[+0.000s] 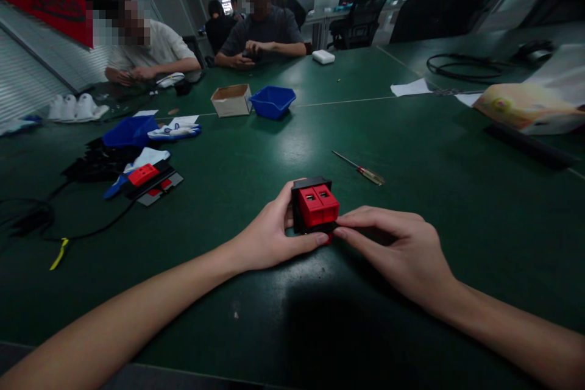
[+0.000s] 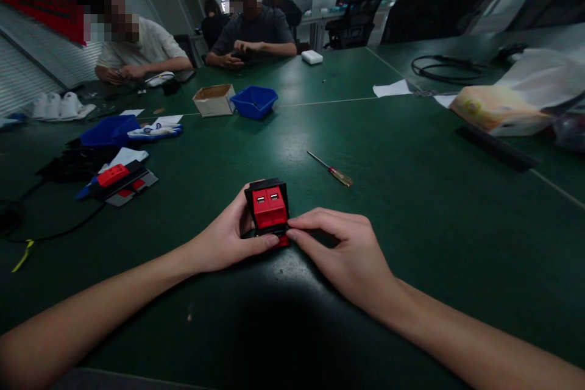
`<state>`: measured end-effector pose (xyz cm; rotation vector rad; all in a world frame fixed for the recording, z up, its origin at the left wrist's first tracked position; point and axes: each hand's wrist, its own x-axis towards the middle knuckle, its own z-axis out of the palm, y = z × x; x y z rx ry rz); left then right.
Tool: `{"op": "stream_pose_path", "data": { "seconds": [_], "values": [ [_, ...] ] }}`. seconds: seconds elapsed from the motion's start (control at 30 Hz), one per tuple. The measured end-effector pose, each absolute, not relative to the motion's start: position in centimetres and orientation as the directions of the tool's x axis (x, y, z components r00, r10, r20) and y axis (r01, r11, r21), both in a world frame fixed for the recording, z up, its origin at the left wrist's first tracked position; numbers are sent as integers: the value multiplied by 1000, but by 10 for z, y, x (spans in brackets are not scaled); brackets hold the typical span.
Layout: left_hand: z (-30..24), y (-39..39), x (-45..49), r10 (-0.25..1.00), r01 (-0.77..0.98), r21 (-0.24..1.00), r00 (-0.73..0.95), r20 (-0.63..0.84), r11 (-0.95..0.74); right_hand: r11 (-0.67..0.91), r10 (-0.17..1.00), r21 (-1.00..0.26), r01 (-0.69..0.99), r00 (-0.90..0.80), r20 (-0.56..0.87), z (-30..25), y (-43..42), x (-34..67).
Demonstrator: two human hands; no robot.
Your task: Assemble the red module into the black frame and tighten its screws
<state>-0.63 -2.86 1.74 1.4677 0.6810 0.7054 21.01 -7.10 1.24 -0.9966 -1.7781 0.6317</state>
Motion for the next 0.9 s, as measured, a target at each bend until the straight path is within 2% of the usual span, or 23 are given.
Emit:
{"op": "stream_pose_path", "data": {
  "seconds": [0.2,0.5,0.63,0.73,0.8,0.9],
  "values": [
    [15,-27,-7,778,-22,1000,629,18,-5,574,819,-766,289,-222,530,13,-70,210],
    [18,-37,-1,861,0,1000,508,18,-20,505,863,-793,340,-198,464,9,-69,208],
    [16,-44,7,883,-151,982,468,-28,111,595,803,-727,342,-239,546,4,-68,210],
    [17,-46,11,821,-239,901,540,-186,361,669,743,-645,369,-322,587,2,-63,216],
    [18,-46,11,743,-260,821,615,-266,509,699,714,-606,380,-422,558,2,-61,219],
    [20,-43,10,711,-295,772,649,-270,563,680,726,-610,407,-495,478,4,-59,218]
  ]
}}
